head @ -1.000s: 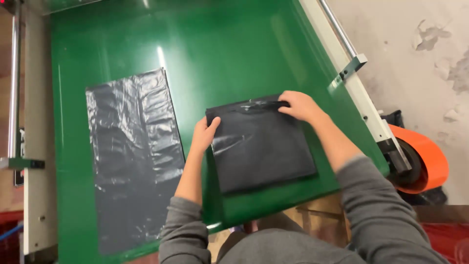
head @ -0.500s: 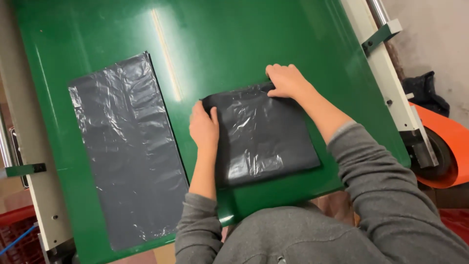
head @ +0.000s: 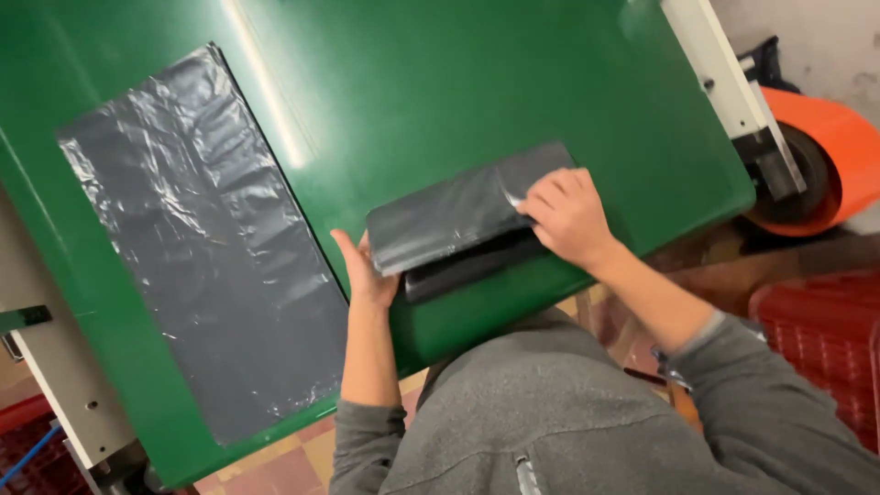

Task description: Folding black plastic bags and placing them into a red storage crate on a manufacturing workbench.

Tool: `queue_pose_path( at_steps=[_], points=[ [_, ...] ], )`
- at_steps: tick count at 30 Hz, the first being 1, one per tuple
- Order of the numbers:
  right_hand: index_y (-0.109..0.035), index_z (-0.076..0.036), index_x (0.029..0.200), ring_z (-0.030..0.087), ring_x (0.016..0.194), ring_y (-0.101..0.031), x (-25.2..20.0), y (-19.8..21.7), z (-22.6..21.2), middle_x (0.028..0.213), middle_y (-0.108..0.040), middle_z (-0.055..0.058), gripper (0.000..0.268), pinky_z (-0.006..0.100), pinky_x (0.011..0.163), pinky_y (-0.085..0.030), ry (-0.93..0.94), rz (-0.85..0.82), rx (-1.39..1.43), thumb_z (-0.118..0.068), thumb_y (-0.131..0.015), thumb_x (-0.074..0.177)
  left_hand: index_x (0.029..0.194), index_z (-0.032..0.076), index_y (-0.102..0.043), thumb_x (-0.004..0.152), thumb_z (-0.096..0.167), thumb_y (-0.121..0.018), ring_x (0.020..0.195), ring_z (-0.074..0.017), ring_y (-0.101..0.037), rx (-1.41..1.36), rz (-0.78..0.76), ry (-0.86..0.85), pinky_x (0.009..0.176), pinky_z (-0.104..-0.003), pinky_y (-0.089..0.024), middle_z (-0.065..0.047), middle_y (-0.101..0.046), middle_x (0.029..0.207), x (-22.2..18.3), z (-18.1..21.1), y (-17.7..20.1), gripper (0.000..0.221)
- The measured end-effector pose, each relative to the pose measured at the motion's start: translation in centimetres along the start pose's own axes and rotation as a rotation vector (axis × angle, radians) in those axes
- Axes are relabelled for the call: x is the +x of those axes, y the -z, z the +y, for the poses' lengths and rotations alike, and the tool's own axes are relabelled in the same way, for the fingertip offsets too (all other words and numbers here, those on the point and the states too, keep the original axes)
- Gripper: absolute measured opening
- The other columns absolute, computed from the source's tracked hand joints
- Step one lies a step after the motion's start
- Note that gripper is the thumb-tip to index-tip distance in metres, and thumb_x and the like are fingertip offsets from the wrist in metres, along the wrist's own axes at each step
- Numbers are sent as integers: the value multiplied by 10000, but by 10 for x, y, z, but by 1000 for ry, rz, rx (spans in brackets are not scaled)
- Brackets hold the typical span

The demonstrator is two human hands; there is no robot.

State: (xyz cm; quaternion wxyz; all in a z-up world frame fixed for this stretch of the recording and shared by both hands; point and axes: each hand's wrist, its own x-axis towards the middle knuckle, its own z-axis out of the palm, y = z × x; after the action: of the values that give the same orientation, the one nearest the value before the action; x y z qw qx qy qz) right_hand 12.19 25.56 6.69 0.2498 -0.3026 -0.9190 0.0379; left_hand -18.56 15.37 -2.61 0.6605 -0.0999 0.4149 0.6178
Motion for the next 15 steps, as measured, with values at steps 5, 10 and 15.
queue_pose_path(
  at_steps=[5,10,15],
  points=[
    [-696,-119,947,270,1075,-607,-62,-26,-15,1021,-639,14,278,447,961,-459,-96,-1,1,-39,-709,680,1504,33,-428,982,625,-459,1352,-338,-498,513,-93,-396,1103,-471,-388,-161,-507,1529,-30,-29,41,790],
    [-678,-86,1004,320,1180,-613,-53,-18,-38,1113,-645,68,298,461,1025,-474,-152,-28,-36,-16,-695,715,1318,31,-521,834,483,-734,1240,-374,-517,1718,-80,-1484,1034,-497,-414,-183,-563,1316,-90,-30,7,695],
    [-631,56,1216,416,1271,-546,-37,-17,-96,1293,-620,231,473,514,1114,-408,1,-168,295,-13,-682,751,957,149,-658,1001,230,-713,988,-242,-642,2531,-597,-1085,766,-404,-498,-23,-638,975,-54,-40,7,107]
  ],
)
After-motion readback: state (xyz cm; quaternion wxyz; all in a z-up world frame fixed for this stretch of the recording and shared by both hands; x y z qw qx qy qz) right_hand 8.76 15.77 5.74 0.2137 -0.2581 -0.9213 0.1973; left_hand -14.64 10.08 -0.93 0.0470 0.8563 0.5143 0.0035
